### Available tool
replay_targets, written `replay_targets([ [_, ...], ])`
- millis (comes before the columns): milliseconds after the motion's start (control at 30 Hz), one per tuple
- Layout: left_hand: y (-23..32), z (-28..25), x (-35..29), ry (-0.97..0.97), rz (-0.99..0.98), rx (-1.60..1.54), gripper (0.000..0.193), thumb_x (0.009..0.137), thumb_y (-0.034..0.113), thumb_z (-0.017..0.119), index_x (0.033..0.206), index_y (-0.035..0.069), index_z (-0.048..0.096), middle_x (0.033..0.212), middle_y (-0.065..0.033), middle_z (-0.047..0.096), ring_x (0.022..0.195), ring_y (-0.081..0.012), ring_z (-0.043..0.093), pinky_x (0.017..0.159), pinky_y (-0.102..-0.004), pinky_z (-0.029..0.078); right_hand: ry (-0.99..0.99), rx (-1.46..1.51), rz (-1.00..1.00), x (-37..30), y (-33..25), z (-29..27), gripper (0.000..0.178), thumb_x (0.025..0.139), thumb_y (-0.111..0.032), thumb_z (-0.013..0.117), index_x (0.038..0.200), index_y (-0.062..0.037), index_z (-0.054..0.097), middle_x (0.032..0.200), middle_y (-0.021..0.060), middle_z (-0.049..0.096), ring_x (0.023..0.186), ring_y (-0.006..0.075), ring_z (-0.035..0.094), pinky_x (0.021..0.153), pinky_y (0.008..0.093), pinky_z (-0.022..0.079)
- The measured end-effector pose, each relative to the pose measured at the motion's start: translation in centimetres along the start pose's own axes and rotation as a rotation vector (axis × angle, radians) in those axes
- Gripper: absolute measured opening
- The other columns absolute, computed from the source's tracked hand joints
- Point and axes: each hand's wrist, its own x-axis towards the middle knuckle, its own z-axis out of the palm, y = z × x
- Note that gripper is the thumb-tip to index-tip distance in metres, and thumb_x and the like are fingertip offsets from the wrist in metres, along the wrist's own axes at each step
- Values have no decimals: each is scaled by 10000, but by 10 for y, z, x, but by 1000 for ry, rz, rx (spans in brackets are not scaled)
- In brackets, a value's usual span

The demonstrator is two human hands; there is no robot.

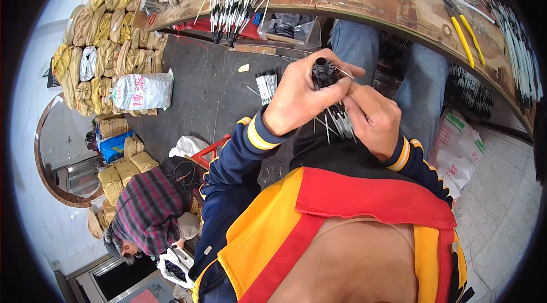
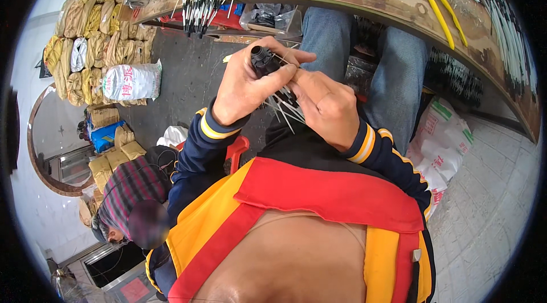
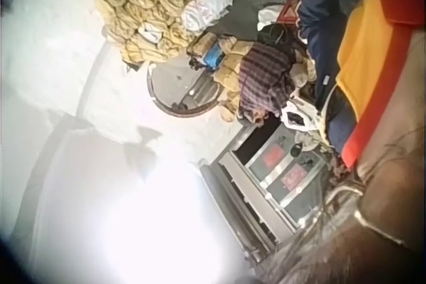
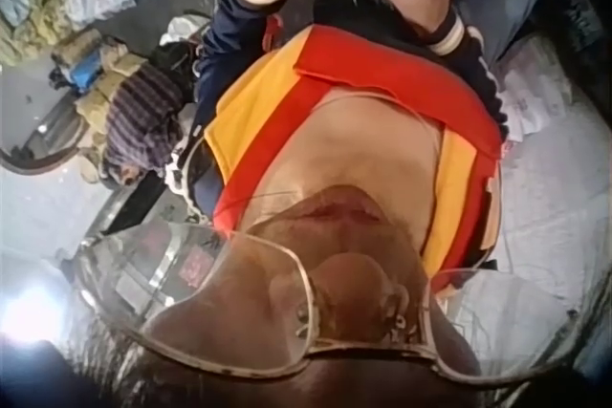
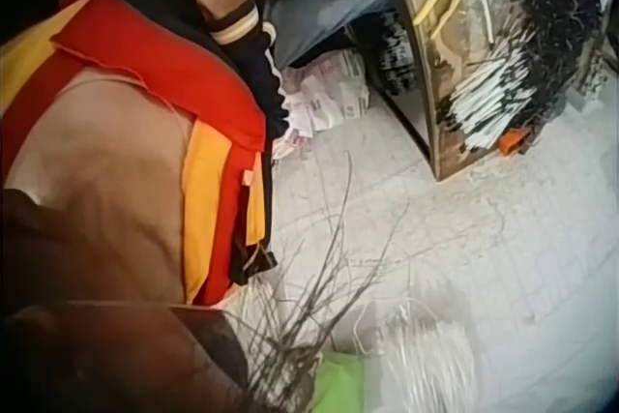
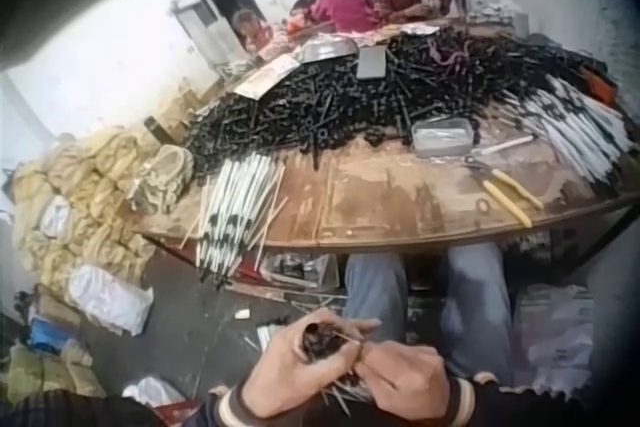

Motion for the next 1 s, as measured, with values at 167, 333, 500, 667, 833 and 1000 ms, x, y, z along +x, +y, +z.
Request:
replay_targets([
  [167, -6, -7, 12, -65, 85, 76, 77, 871, 45, 632, 906, -11, 593, 988, -122, 735, 864, -123, 646, 800, -296, 520, -166, -367, -120, -4, 6, -12, 184, 827, -55, 698, 1002, -34, 642, 731, 106, 610, 651, 280, 645, 556, 371, 510],
  [333, -7, -26, -8, -222, -30, -93, 17, 821, -34, 564, 833, -27, 554, 1018, -215, 710, 1048, -259, 671, 960, -380, 491, -202, -743, -109, 6, 21, -80, 220, 814, -188, 728, 979, -65, 649, 773, 81, 611, 651, 252, 614, 564, 383, 491],
  [500, -1, -16, 19, -347, -70, -65, 49, 782, -63, 553, 816, -28, 559, 949, -229, 706, 1010, -308, 683, 962, -443, 505, 109, -1326, 4, 54, 95, -181, 443, 863, -289, 695, 1202, -32, 569, 980, 176, 560, 938, 343, 531, 830, 443, 443],
  [667, 4, -2, 47, -499, -14, -72, 49, 831, -25, 606, 851, -23, 562, 997, -178, 720, 1005, -220, 674, 878, -331, 504, -28, -1273, -150, 56, 176, -206, 484, 921, -337, 642, 1226, 24, 540, 1005, 170, 576, 955, 351, 553, 856, 437, 448],
  [833, -11, -14, 42, -479, 30, -137, 47, 845, -28, 607, 873, -17, 572, 1007, -189, 719, 1029, -245, 679, 900, -335, 515, -57, 342, 615, 44, 83, -172, 407, 1010, -280, 487, 1271, 32, 513, 821, 45, 551, 834, 100, 564, 689, 249, 421],
  [1000, -7, -13, 23, -458, 48, -106, 46, 870, -12, 607, 885, -18, 563, 993, -196, 718, 1035, -247, 679, 915, -346, 517, -477, -242, 142, 50, 3, -102, 372, 911, -38, 533, 1282, -19, 531, 920, 140, 570, 864, 188, 580, 765, 325, 466],
])
